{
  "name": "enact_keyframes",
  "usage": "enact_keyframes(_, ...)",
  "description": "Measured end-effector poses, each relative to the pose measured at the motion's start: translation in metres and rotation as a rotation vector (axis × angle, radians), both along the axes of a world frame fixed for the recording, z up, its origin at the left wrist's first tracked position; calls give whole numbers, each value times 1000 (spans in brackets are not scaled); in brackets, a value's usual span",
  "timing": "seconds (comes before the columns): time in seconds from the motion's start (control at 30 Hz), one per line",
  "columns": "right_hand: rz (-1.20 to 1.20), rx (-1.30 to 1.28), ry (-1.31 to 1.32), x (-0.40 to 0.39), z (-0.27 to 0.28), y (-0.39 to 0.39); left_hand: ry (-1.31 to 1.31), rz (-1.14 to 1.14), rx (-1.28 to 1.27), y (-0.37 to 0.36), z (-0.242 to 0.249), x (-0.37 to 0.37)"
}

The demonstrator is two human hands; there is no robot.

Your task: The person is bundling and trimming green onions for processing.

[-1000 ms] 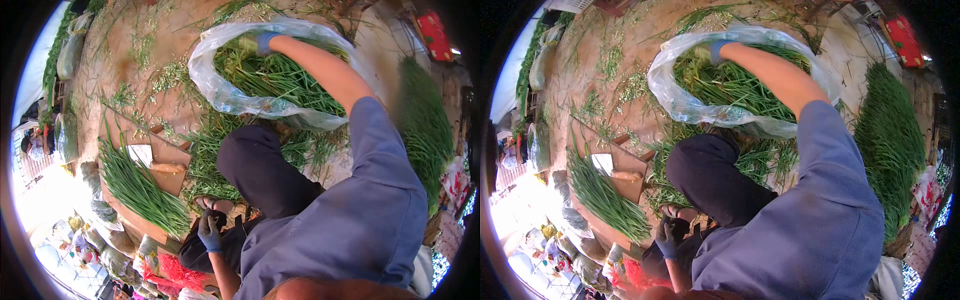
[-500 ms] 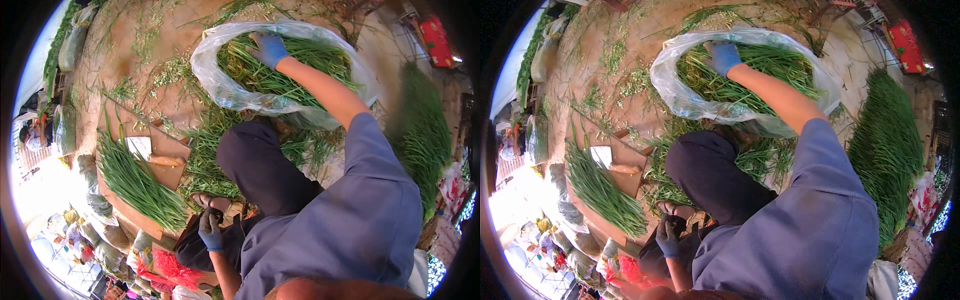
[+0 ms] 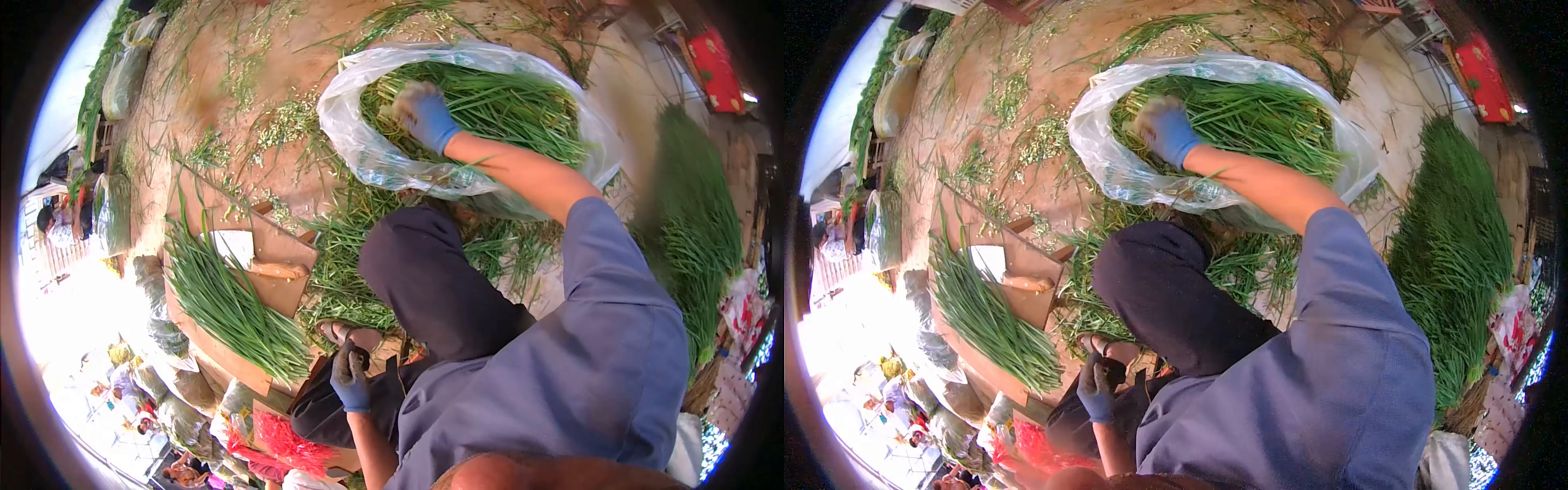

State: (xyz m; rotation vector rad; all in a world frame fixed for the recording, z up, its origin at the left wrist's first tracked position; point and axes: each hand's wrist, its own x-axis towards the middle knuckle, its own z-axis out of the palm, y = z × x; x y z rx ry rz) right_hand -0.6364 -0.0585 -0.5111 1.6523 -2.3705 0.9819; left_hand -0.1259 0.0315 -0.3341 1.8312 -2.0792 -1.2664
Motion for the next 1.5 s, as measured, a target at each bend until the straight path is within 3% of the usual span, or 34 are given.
enact_keyframes(0.1,-267,259,-508,-43,-18,-35,2,-14,-10,2,-3,3)
enact_keyframes(0.2,-210,493,-371,-55,-32,-42,48,-42,-20,2,0,-8)
enact_keyframes(0.3,-122,550,148,-12,-50,-31,64,-18,8,4,-6,-5)
enact_keyframes(0.33,-45,694,139,-6,-50,-26,66,0,23,4,-10,-1)
enact_keyframes(0.43,-45,864,-388,-4,-23,-17,51,-28,39,0,-11,-4)
enact_keyframes(0.47,-63,872,-557,-11,-28,-16,36,-47,41,-2,-9,-4)
enact_keyframes(0.57,-10,757,-724,-44,-49,-1,87,8,13,-1,-15,-2)
enact_keyframes(0.73,-20,968,-452,-43,-23,-11,60,-64,12,-11,-14,-6)
enact_keyframes(0.83,-10,881,-527,-29,-24,-38,82,-26,12,-11,-12,-13)
enact_keyframes(0.93,37,1060,-648,-33,-31,-65,44,-55,-3,-9,-11,-12)
enact_keyframes(1.03,2,917,-711,-37,-76,-63,35,-78,-34,-12,-6,-19)
enact_keyframes(1.17,226,851,-1093,-34,-74,-48,91,-35,-38,-24,-5,-35)
enact_keyframes(1.2,260,824,-1273,-36,-65,-41,107,-23,-48,-31,-6,-46)
enact_keyframes(1.3,127,598,-1242,-27,-80,-30,226,-164,-101,-62,-6,-110)
enact_keyframes(1.43,307,588,-1331,-30,-94,-32,395,-196,84,-95,-19,-218)
enact_keyframes(1.47,222,635,-1204,-25,-53,-25,456,-201,141,-102,-34,-238)
enact_keyframes(1.5,252,629,-1281,-22,-44,-22,517,-206,199,-109,-51,-255)
